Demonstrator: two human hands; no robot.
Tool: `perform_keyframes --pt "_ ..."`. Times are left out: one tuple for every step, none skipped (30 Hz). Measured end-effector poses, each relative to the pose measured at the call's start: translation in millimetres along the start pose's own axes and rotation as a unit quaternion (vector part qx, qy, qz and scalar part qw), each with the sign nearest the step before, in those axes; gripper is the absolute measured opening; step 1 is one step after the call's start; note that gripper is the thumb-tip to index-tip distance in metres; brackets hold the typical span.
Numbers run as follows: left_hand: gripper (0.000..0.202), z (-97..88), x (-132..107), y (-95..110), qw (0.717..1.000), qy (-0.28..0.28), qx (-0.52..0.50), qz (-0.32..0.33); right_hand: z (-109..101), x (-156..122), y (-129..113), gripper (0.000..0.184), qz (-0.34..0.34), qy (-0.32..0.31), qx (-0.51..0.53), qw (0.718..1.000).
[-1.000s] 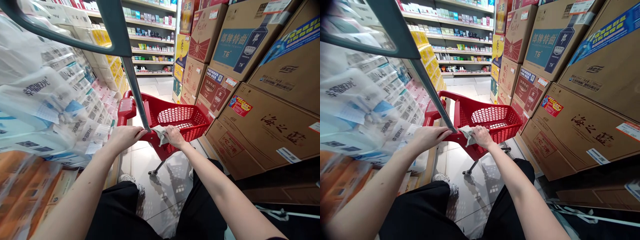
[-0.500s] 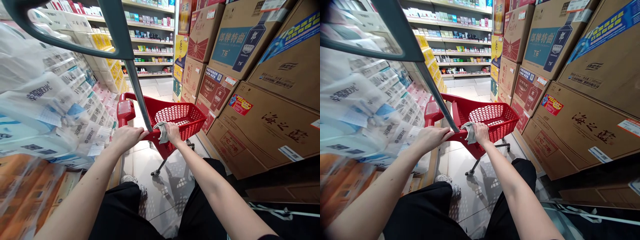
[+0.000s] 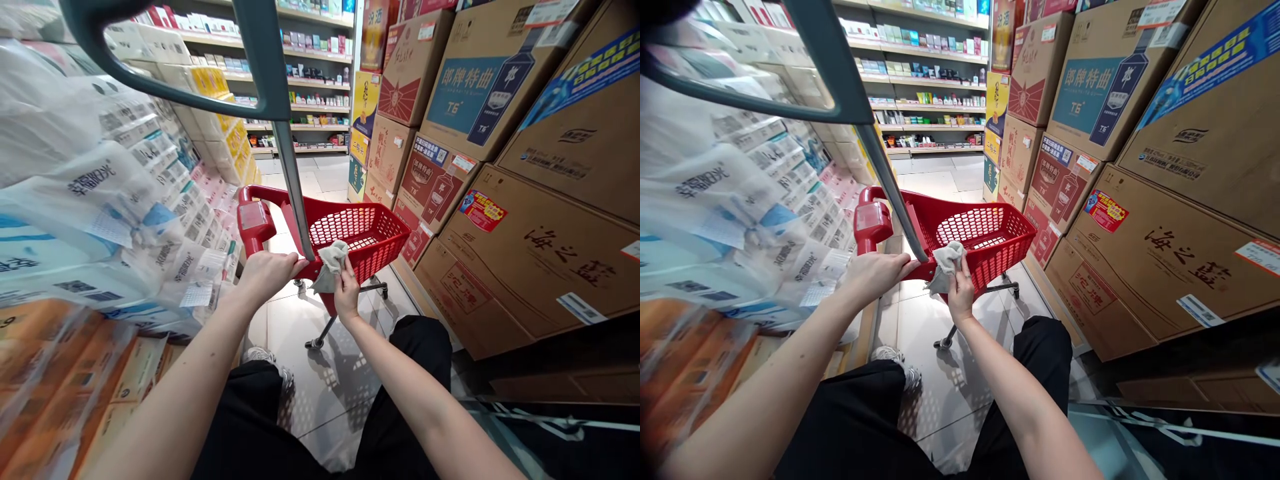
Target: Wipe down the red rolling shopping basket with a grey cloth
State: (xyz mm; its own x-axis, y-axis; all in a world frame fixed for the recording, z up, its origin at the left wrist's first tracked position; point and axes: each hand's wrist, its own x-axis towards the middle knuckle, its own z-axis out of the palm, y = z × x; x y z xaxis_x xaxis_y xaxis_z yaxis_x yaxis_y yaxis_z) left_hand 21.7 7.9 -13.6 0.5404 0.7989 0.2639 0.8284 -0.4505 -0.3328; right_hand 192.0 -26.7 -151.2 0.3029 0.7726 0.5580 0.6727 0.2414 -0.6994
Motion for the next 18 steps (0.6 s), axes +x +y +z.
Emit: perform_keyframes --pt "0.058 0.0 1 1 1.000 -0.001 -0.001 -0.002 0 -2 3 0.041 0.000 -0.006 -0.005 1.000" --pt "0.058 -0.1 3 2 1.000 -0.003 -0.003 -0.003 0 -4 6 0.039 0.001 -0.010 -0.007 1.000" --pt "0.058 -0.3 4 3 1.000 -0.006 -0.007 -0.003 0 -6 9 0.036 0.005 -0.011 -0.007 1.000" --pt "0.058 -0.7 5 4 1.000 -0.009 -0.013 -0.002 0 -6 10 0.033 0.013 -0.008 -0.004 1.000" --pt "0.056 -1.4 6 5 1.000 -0.012 -0.021 0.000 0 -7 10 0.030 0.026 -0.002 0.000 1.000" --pt "0.055 -2.2 7 6 0.999 -0.015 -0.031 0.002 0 -7 8 0.028 0.040 0.004 0.002 0.999" --pt "0.053 -3.3 8 8 0.999 -0.016 -0.040 0.003 0 -6 4 0.029 0.053 0.010 0.002 0.999" --pt "0.051 -4.4 8 10 0.999 -0.014 -0.046 0.005 2 -6 -1 0.033 0.060 0.013 -0.002 0.998" --pt "0.050 -5.4 9 13 0.999 -0.011 -0.049 0.007 4 -6 -6 0.038 0.063 0.014 -0.010 0.998" --pt "0.050 -6.4 10 15 0.999 -0.007 -0.049 0.009 8 -6 -12 0.043 0.065 0.016 -0.025 0.997" --pt "0.050 -7.2 10 18 0.999 -0.003 -0.046 0.010 12 -6 -16 0.046 0.068 0.018 -0.043 0.997" --pt "0.050 -8.0 11 21 0.999 0.000 -0.042 0.011 17 -7 -18 0.048 0.074 0.023 -0.061 0.995" --pt "0.051 -8.7 13 24 0.999 0.000 -0.039 0.013 23 -8 -18 0.050 0.083 0.027 -0.079 0.993" --pt "0.052 -9.4 14 26 0.999 -0.002 -0.038 0.015 28 -10 -15 0.052 0.094 0.031 -0.093 0.991" --pt "0.052 -10.2 15 29 0.999 -0.005 -0.039 0.017 33 -13 -10 0.054 0.107 0.031 -0.106 0.988" --pt "0.052 -11.1 17 31 0.999 -0.008 -0.040 0.020 38 -16 -3 0.056 0.119 0.025 -0.117 0.986" --pt "0.052 -11.9 19 33 0.999 -0.011 -0.042 0.022 42 -19 6 0.059 0.133 0.014 -0.127 0.983" --pt "0.052 -12.8 20 34 0.999 -0.013 -0.043 0.024 45 -23 16 0.061 0.147 -0.002 -0.138 0.979"
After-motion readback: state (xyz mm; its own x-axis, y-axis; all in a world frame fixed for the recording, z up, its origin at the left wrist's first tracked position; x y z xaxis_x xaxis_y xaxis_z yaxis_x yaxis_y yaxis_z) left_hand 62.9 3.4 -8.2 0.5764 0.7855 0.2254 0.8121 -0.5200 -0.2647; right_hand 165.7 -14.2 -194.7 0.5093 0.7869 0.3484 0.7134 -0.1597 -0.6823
